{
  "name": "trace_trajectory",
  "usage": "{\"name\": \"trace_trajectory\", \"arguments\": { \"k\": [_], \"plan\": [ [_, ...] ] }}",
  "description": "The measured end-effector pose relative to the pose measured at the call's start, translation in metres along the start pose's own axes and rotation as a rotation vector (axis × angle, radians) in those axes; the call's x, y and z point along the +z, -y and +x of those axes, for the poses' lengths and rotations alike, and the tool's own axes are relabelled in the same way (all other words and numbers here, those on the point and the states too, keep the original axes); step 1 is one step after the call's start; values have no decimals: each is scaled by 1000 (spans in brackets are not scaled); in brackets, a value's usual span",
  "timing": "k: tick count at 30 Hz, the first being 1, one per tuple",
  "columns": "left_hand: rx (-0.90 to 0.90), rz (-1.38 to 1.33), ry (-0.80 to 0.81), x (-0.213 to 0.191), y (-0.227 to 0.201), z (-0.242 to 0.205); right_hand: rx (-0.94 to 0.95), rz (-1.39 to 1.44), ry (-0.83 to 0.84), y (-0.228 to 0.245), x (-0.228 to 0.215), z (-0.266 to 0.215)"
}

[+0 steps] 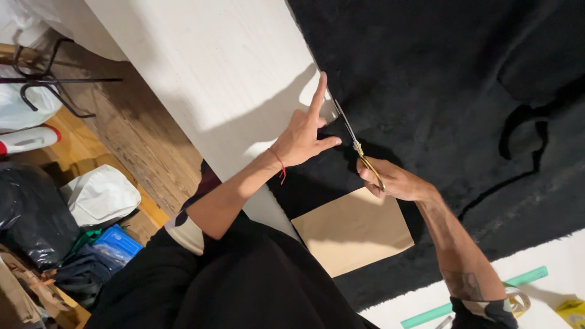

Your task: Cutting a specific shape out of black fabric using a paper template and scissors.

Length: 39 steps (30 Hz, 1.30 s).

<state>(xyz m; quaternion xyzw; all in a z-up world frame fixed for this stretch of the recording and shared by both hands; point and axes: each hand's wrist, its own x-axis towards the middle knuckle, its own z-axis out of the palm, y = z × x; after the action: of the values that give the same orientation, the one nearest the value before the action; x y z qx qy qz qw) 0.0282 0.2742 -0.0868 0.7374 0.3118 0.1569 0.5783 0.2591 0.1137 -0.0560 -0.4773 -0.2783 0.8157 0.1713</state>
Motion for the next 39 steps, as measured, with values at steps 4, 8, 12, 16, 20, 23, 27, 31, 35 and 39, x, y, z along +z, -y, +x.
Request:
{"name": "trace_trajectory", "arguments": {
  "k": [4,8,12,16,20,23,27,31,35,39],
  "plan": [
    [-65,1,23,-7,-5,1,-22,40,-20,-4,-3,0],
    [-105,1,109,-19,-4,-4,-28,4,-12,-3,0,-11],
    [-108,-137,93,-57,-20,-11,-279,153,2,-14,17,-41],
    [-103,-210,25,-104,-12,-23,-363,191,-305,-34,53,-71],
    [48,39,-251,-136,-4,-41,-306,160,-1052,-71,103,-100],
    [150,319,-214,-143,-18,-52,-327,229,-1358,-97,143,-113],
    [358,728,1,-136,-6,-65,-234,284,-1693,-148,178,-123],
    [366,784,62,-145,44,-70,-135,285,-1945,-201,230,-143],
    [365,870,-5,-185,69,-38,628,-96,-2080,-242,262,-148],
    [348,705,-107,-235,80,-6,1010,-13,-1997,-265,297,-134]
  ]
}}
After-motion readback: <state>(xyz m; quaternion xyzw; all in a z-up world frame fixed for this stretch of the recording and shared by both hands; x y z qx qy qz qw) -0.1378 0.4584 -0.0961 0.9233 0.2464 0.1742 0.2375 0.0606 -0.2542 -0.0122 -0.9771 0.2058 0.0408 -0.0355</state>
